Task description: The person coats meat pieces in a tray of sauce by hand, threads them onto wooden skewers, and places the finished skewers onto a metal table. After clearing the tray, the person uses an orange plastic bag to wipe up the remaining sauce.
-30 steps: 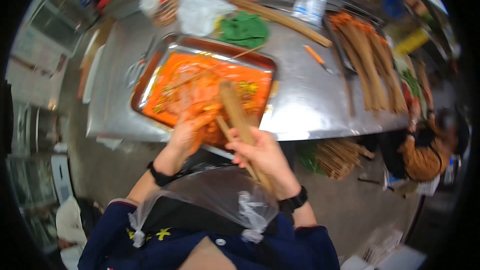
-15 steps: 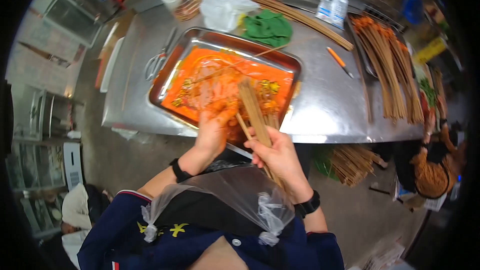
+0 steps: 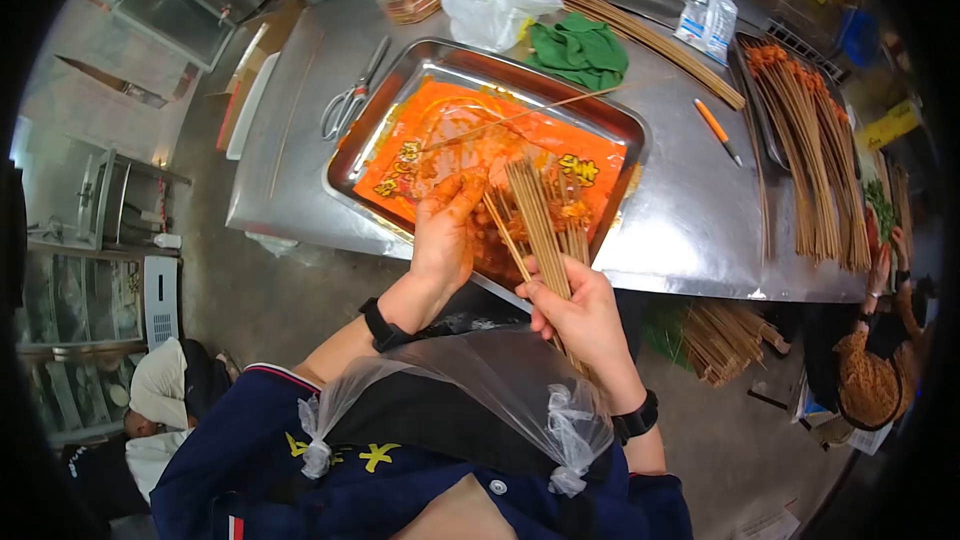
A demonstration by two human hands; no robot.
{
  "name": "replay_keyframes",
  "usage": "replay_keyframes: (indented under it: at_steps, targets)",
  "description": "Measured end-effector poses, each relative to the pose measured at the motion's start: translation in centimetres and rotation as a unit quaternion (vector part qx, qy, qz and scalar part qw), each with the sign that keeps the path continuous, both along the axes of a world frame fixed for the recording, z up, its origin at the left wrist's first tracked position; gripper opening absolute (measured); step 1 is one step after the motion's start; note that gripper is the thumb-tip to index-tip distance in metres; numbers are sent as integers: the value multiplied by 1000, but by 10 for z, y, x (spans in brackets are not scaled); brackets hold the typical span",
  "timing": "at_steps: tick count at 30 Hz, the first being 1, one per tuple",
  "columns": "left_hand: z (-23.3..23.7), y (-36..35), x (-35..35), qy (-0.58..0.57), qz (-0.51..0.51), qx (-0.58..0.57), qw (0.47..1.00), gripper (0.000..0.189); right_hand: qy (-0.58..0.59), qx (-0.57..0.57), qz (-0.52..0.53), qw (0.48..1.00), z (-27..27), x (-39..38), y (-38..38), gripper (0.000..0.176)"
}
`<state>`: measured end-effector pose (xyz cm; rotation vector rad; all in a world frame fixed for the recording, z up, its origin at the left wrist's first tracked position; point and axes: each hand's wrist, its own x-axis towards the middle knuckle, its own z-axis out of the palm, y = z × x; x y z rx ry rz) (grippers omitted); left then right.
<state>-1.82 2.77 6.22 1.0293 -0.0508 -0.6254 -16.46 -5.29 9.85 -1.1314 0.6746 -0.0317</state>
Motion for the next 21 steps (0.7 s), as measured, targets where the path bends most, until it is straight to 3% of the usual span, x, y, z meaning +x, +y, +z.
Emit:
replay_keyframes:
  at_steps: [4,7,21]
  targets:
    - [-4,9,11,50,-38,-41,997,13,-15,19,-5,1000,2,0,0,23]
    - [7,6,10,82,1,-31,996,15,-1,21,-6,1000,2,3,1,23]
    - [8,8,11,64,-27,-22,997,17,-19,73,-2,997,-1,2,-4,23]
